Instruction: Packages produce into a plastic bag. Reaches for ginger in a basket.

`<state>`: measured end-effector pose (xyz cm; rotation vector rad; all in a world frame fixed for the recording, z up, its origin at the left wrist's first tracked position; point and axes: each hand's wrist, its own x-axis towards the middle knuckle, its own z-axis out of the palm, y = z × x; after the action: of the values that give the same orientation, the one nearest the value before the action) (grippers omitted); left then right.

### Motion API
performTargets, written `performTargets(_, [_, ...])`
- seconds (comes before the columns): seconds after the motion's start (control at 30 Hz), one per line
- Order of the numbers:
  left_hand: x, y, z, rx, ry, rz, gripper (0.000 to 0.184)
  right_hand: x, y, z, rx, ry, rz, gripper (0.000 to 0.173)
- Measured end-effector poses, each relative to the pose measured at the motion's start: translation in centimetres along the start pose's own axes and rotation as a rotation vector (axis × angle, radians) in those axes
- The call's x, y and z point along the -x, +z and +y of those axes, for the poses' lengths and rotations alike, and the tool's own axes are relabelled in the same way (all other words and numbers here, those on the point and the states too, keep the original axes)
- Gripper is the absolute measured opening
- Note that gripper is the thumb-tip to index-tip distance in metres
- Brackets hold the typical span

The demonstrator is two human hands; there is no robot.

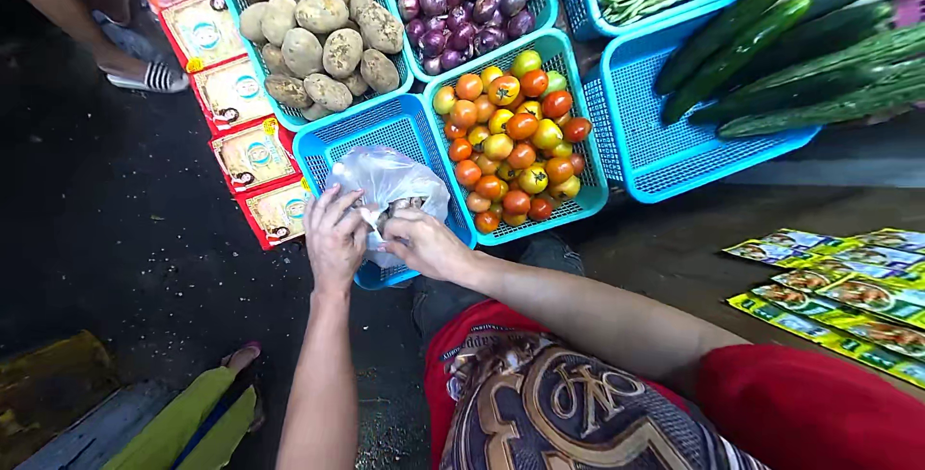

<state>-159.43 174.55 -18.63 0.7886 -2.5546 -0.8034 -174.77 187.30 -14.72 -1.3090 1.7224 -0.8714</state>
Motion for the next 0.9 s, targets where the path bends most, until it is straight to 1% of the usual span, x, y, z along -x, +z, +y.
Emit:
performTargets(0.1, [-1.1,-1.1,-0.1,-0.033,0.007,0.015,0.025,-0.2,-0.3,0.5,0.064,-0.163,0.117,0.016])
performTargets(0.17, [-1.1,-0.9,0.6,0.001,-0.009,0.032,0.025,0.2,-0.5,0.8,0.076,-0.178,0.157,0.016])
performTargets(0.23, [-0.8,-0.4,1.4,0.071,-0.051,0.052,0.025,0.8,-0.6,0.7,0.025,-0.100,0.167,0.016])
performTargets(0.3, [-0.9,0.3,1.9,0.140,-0.108,0.112,0.023,1.0,-0.8,0.6,-0.050,-0.004,0.148,0.015])
performTargets(0.4, [-0.7,0.9,2.7,0.229,-0.200,0.159,0.025,0.4,-1.3,0.7,-0.147,0.130,0.029,0.021])
performTargets(0.5, [-0.1,1.5,3.3,0.345,-0.281,0.228,0.026,-0.4,-1.6,0.8,-0.159,0.137,-0.064,0.032])
performTargets(0.57, [0.5,2.2,3.4,0.397,-0.251,0.273,0.027,-0.6,-1.4,0.7,-0.161,0.133,-0.091,0.036])
performTargets(0.63, [0.9,2.4,3.5,0.366,-0.212,0.254,0.026,-0.8,-1.2,0.5,-0.194,0.148,-0.097,0.030])
performTargets(0.7, [0.8,2.2,3.3,0.242,-0.176,0.216,0.025,-0.9,-1.3,0.3,-0.226,0.172,-0.104,0.025])
performTargets(0.8, [-0.5,2.6,1.7,0.006,-0.033,0.208,0.025,-1.1,-1.9,0.6,-0.204,0.169,-0.110,0.031])
performTargets(0.87, [-1.8,3.1,1.2,-0.035,0.014,0.226,0.024,-1.0,-2.7,0.8,-0.202,0.176,-0.102,0.033])
performTargets(0.9, [-2.4,3.1,1.3,-0.028,-0.010,0.221,0.022,-0.9,-3.0,0.9,-0.201,0.169,-0.090,0.033])
